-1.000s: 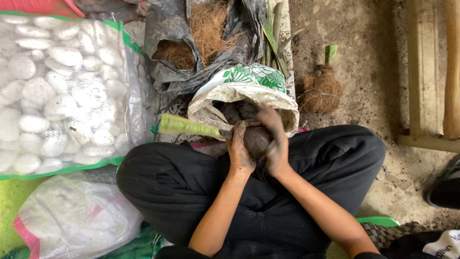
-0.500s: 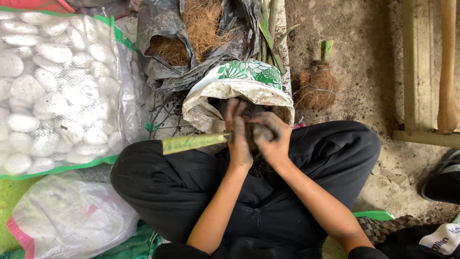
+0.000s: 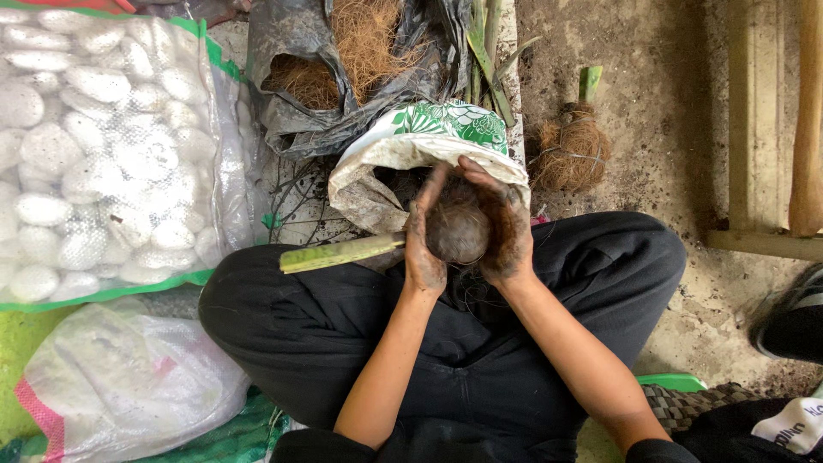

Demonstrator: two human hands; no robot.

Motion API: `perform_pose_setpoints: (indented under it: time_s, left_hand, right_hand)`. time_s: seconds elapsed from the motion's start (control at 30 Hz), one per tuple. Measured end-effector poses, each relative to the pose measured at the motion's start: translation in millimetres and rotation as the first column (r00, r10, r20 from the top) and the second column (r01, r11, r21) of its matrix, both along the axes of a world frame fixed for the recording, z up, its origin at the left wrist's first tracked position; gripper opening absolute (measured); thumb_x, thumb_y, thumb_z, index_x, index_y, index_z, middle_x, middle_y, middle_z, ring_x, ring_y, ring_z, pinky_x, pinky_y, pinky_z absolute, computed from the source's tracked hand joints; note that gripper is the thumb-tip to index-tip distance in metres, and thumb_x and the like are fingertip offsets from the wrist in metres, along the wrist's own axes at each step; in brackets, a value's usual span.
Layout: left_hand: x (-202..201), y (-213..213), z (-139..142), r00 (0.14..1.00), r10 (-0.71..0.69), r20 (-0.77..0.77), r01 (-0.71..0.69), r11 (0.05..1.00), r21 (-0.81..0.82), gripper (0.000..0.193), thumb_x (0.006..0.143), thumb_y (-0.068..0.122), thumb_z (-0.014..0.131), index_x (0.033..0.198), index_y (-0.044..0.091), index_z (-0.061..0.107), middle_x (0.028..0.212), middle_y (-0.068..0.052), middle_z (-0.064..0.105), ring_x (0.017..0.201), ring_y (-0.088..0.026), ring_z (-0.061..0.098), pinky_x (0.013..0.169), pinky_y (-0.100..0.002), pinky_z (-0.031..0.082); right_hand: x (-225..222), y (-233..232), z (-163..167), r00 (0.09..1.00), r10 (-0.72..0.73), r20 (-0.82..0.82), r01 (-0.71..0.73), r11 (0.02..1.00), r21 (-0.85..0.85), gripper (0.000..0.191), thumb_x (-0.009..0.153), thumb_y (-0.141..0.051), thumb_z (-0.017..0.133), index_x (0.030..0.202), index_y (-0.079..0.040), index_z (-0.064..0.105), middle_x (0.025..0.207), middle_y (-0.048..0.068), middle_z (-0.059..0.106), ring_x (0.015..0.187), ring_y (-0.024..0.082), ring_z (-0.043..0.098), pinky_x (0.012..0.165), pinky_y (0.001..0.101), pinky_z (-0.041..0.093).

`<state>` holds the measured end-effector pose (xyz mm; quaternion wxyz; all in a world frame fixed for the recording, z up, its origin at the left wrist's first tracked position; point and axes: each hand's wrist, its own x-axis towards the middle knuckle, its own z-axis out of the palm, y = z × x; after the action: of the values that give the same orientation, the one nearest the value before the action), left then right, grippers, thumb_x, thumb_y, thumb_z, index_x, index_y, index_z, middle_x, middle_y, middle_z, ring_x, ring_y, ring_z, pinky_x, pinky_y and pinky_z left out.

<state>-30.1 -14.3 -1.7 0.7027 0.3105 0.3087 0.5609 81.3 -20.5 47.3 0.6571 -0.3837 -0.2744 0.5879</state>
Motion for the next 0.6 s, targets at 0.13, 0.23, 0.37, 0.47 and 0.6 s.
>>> perform_pose_setpoints:
  time_s: [0.13, 0.23, 0.37, 0.47, 0.6]
  left_hand:
    - [6, 1, 13, 0.85, 0.263, -0.457, -0.104, 0.934, 0.343, 0.074, 0.109, 0.067, 0.029, 0.164, 0.017, 0.034, 0.178, -0.013, 0.02, 0.168, -0.033, 0.016, 0.137, -0.056, 0.015]
    - [-1, 0, 18, 0.739, 0.345, -0.578, -0.083, 0.899, 0.43, 0.073, 0.11, 0.065, 0.03, 0.167, 0.019, 0.028, 0.179, -0.011, 0.015, 0.17, -0.032, 0.01, 0.14, -0.056, 0.013]
    - [-2, 5, 14, 0.752, 0.318, -0.577, -0.067, 0.908, 0.413, 0.074, 0.112, 0.062, 0.034, 0.168, 0.018, 0.015, 0.18, -0.01, 0.002, 0.166, -0.033, -0.001, 0.139, -0.057, 0.006]
    - [7, 4, 9, 0.854, 0.142, -0.501, -0.06, 0.982, 0.177, 0.078, 0.106, 0.058, 0.043, 0.165, 0.016, 0.015, 0.174, -0.012, 0.004, 0.162, -0.033, 0.003, 0.131, -0.057, 0.009]
    - [13, -10, 3, 0.976, -0.042, 0.214, 0.08, 0.982, -0.173, 0.066, 0.104, 0.052, 0.057, 0.151, 0.007, 0.047, 0.15, -0.017, 0.045, 0.14, -0.031, 0.042, 0.119, -0.05, 0.036]
  right_hand:
    - [-4, -5, -6, 0.987, 0.123, 0.105, -0.123, 0.992, -0.013, 0.06, 0.093, -0.048, 0.065, 0.128, 0.001, 0.067, 0.149, 0.02, 0.055, 0.136, 0.031, 0.055, 0.116, 0.0442, 0.044]
    - [-7, -15, -16, 0.953, 0.108, 0.283, -0.116, 0.993, 0.013, 0.043, 0.097, -0.032, 0.064, 0.12, 0.004, 0.07, 0.139, 0.02, 0.062, 0.127, 0.028, 0.061, 0.109, 0.0382, 0.049]
    - [6, -12, -28, 0.808, 0.029, 0.589, -0.117, 0.987, 0.113, 0.028, 0.089, -0.018, 0.064, 0.102, 0.005, 0.072, 0.114, 0.018, 0.074, 0.104, 0.028, 0.072, 0.094, 0.0368, 0.057]
    - [17, -9, -26, 0.691, -0.129, 0.711, -0.042, 0.975, 0.218, 0.021, 0.087, -0.013, 0.064, 0.097, 0.004, 0.072, 0.107, 0.015, 0.076, 0.102, 0.028, 0.075, 0.094, 0.037, 0.06]
    - [16, -4, -13, 0.413, -0.495, 0.764, -0.08, 0.816, 0.572, 0.023, 0.086, -0.02, 0.068, 0.096, -0.001, 0.078, 0.106, 0.01, 0.076, 0.105, 0.029, 0.075, 0.097, 0.0405, 0.061]
